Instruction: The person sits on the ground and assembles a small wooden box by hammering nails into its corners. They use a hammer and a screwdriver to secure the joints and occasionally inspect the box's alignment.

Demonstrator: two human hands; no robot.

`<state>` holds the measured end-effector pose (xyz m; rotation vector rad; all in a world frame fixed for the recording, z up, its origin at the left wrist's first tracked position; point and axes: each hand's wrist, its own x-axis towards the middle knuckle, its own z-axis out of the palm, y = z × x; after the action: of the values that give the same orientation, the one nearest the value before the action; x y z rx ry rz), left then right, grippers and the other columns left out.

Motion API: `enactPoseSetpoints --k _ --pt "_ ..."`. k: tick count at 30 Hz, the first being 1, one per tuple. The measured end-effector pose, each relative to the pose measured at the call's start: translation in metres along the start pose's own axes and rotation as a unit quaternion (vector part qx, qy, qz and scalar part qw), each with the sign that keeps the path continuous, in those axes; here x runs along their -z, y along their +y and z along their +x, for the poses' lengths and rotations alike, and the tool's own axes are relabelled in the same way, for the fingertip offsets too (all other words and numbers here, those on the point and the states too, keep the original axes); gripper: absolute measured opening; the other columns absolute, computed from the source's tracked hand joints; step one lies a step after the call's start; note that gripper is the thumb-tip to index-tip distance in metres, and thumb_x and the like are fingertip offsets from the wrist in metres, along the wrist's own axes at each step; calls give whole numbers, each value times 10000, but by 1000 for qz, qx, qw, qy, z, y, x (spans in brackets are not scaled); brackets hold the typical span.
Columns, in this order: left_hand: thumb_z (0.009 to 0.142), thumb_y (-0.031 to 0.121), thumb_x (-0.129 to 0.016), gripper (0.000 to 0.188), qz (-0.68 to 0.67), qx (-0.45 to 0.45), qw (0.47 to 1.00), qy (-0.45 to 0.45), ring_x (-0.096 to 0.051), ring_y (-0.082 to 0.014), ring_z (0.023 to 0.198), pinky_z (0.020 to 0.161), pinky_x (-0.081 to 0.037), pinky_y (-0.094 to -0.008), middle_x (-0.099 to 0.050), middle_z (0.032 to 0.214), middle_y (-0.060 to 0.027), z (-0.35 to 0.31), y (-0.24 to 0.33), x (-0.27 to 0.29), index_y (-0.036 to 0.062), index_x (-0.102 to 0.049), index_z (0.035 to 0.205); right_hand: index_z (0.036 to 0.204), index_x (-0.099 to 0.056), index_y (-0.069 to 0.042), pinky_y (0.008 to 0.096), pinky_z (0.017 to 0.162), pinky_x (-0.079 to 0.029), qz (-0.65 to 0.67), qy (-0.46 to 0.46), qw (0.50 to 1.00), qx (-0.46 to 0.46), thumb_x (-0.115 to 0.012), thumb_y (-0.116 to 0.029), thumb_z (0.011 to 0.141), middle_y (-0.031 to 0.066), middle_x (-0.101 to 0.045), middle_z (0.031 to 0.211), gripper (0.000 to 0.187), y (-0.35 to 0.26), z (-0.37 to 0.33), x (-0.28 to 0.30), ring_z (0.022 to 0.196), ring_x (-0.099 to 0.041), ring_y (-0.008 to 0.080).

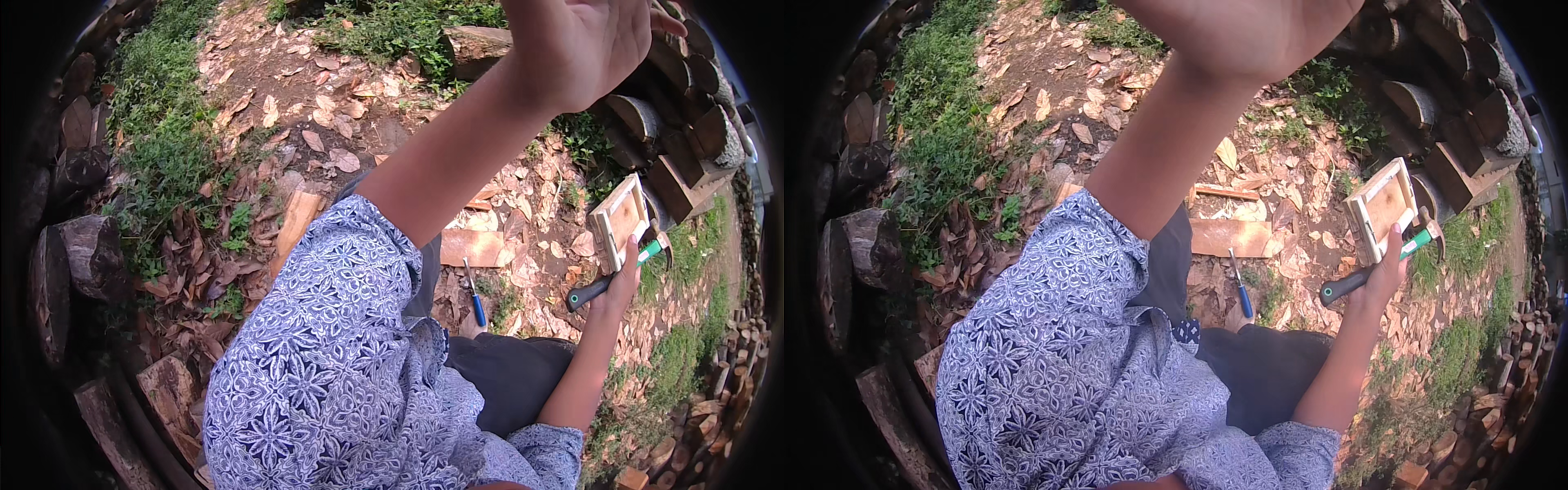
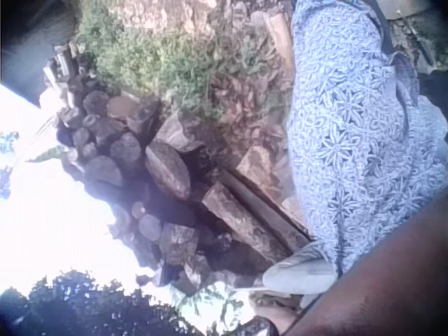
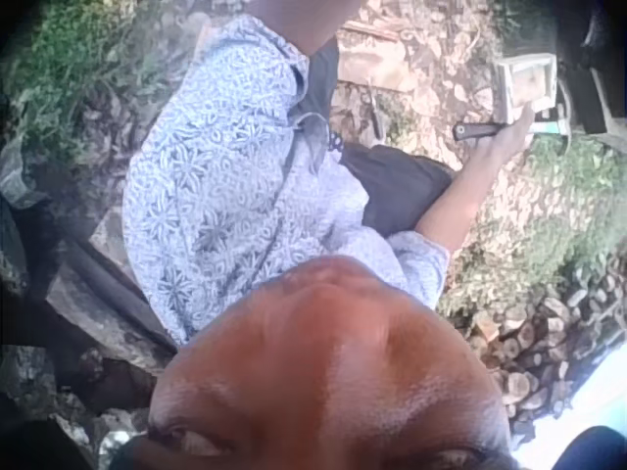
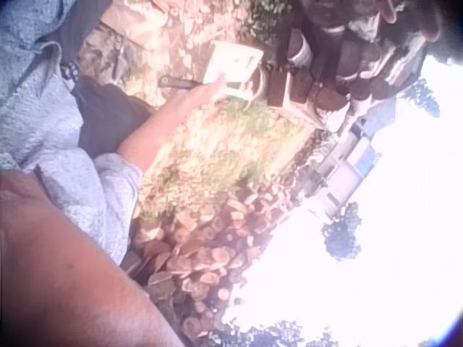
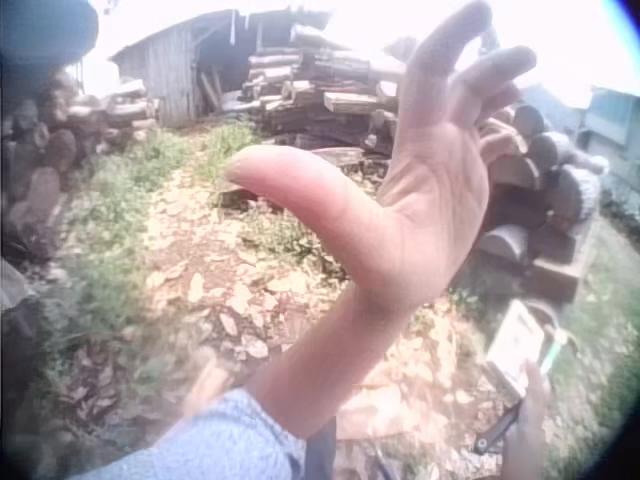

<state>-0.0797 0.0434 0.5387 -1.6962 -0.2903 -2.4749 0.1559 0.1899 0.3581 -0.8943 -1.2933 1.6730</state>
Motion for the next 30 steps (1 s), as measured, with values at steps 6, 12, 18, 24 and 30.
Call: enactPoseSetpoints --k 6,12,18,24,30 --pt "906 878 -150 1041 252 305 917 -53 -581 -369 1200 1042 -435 -462 -666 1191 -187 -93 -59 59 16 -642 1222 1185 -605 -40 274 616 -556 -52 -2 999 -13 -791 -356 902 67 -716 981 464 13 10 13 743 -701 160" --pt "942 813 -323 1027 156 699 623 -314 -542 -399 1327 1118 -445 -519 -480 1505 -243 -188 -85 89 1 -324 1570 1211 -596 -63 289 656 -518 -90 -64 993 -42 -769 -346 929 50 -687 1027 435 32 -7 -19 796 -666 147" --pt "940 553 -675 706 75 661 660 -350 -718 -278 1039 883 -632 -420 -660 1161 -206 -187 -92 43 -66 -579 1266 998 -574 -133 187 441 -376 -121 29 992 -31 -785 -346 924 -37 -545 758 309 20 -3 -1 539 -494 47" --pt "888 370 -791 505 125 643 688 -311 -726 -233 913 774 -659 -357 -689 931 -152 -194 -95 61 -62 -656 1112 1039 -561 -121 169 460 -359 -126 -37 990 -52 -741 -380 960 -66 -490 758 325 28 5 2 576 -451 16" --pt "856 406 -823 549 118 630 703 -309 -729 -250 886 776 -660 -357 -696 903 -147 -191 -93 60 -56 -672 1111 1134 -581 -95 164 479 -363 -80 -35 995 -53 -688 -400 998 -49 -580 835 350 23 6 14 616 -498 11"
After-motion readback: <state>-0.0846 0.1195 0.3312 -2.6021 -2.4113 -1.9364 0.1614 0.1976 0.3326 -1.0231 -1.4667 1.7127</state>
